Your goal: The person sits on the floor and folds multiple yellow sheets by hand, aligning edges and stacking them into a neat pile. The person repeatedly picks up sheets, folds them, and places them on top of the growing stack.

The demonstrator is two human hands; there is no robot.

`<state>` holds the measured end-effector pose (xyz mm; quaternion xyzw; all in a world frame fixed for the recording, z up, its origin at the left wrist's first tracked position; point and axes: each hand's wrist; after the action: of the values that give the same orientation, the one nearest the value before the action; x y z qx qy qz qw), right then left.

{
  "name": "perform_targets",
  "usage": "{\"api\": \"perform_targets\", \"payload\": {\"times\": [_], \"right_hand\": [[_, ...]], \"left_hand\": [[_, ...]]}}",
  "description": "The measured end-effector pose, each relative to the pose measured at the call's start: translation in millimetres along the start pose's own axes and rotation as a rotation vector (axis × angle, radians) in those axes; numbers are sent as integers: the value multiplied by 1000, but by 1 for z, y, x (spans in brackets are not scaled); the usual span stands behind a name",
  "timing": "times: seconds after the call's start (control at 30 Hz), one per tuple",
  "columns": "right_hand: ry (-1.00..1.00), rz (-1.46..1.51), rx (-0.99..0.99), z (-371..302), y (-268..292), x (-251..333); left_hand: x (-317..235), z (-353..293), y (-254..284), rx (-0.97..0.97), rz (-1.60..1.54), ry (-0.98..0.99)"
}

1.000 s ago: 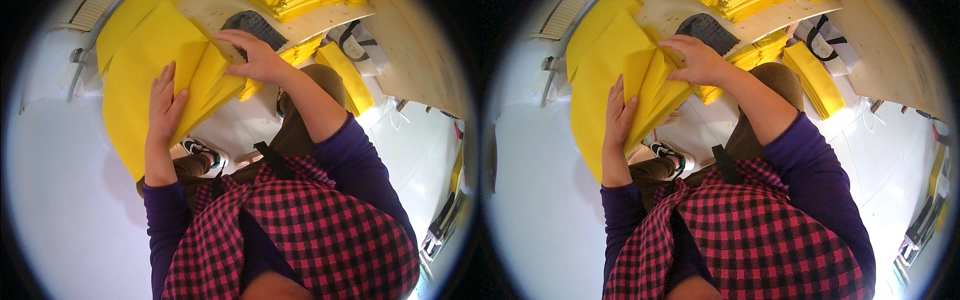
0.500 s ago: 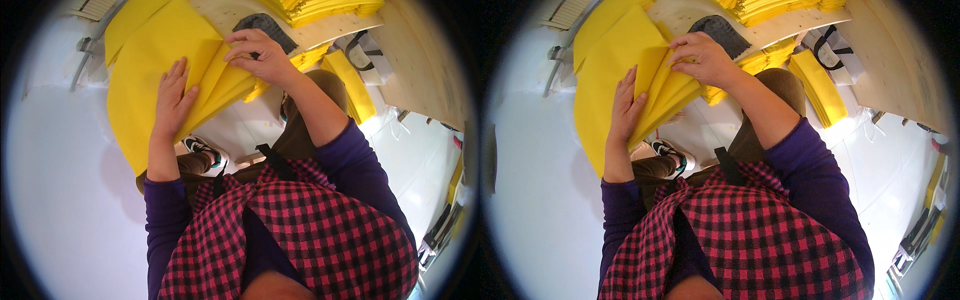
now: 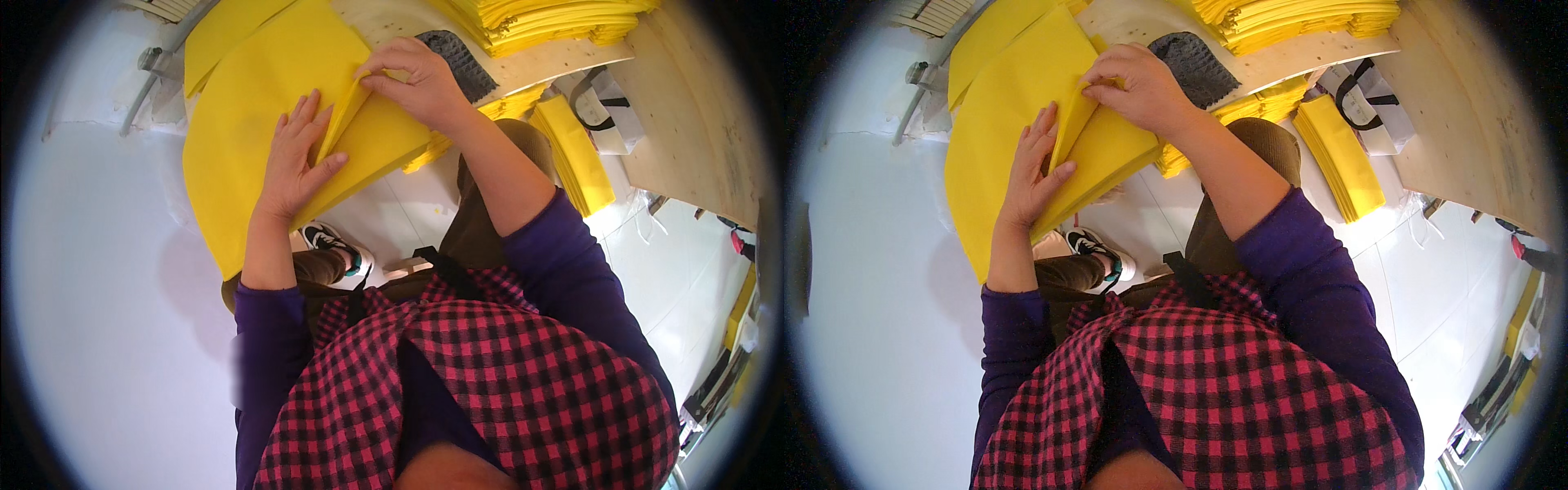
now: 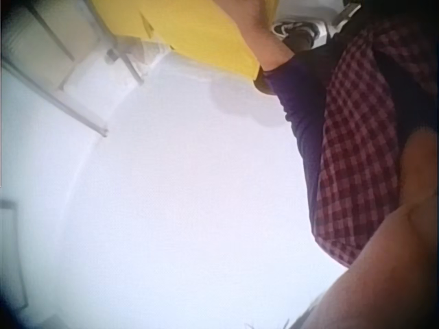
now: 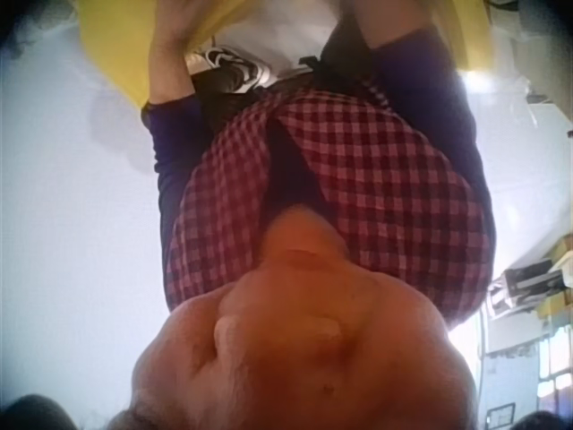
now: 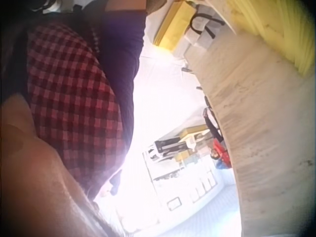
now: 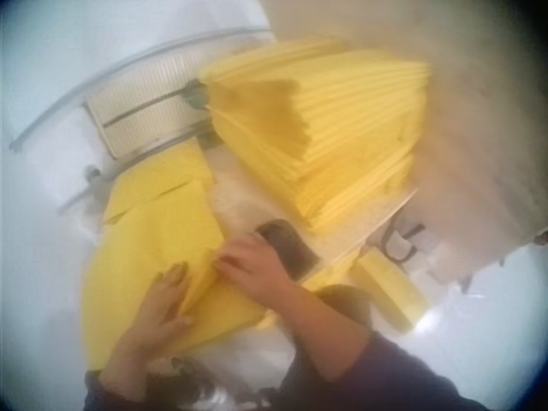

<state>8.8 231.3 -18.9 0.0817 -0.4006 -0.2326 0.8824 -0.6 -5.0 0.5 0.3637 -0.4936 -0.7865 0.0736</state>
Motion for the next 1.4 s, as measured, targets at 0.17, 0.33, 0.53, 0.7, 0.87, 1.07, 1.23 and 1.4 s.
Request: {"api": "perform_targets", "payload": {"times": [0.17,0.33,0.53,0.7,0.87,1.07,1.23,1.4], "right_hand": [[-227,38,-116,-7,6,-5],[-542,-242,53,-12,43,-39],[-577,-717,393,-31,48,-56],[-555,-752,307,-35,43,-61],[-566,-398,180,-36,46,-57],[-545,381,323,-36,57,-28],[-390,351,477,-34,52,-11],[-453,311,454,-31,42,-6]], "left_hand": [[9,1,-2,-9,-116,38],[9,-1,-3,-30,-156,60],[8,-1,1,-19,-236,68],[6,-4,3,-29,-304,77],[11,-2,0,-47,-355,102],[12,-1,-1,-54,-347,100],[10,0,-1,-52,-331,92],[11,-1,-1,-37,-300,77]]}}
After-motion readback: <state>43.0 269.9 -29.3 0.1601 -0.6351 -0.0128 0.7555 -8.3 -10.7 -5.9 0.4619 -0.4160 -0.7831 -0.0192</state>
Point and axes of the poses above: each hand's wrist, its own z-axis towards the middle knuckle, its own y-axis out of the back of the hand, x = y × z, and after that the axes turned 3 degrees about -z, right-handed
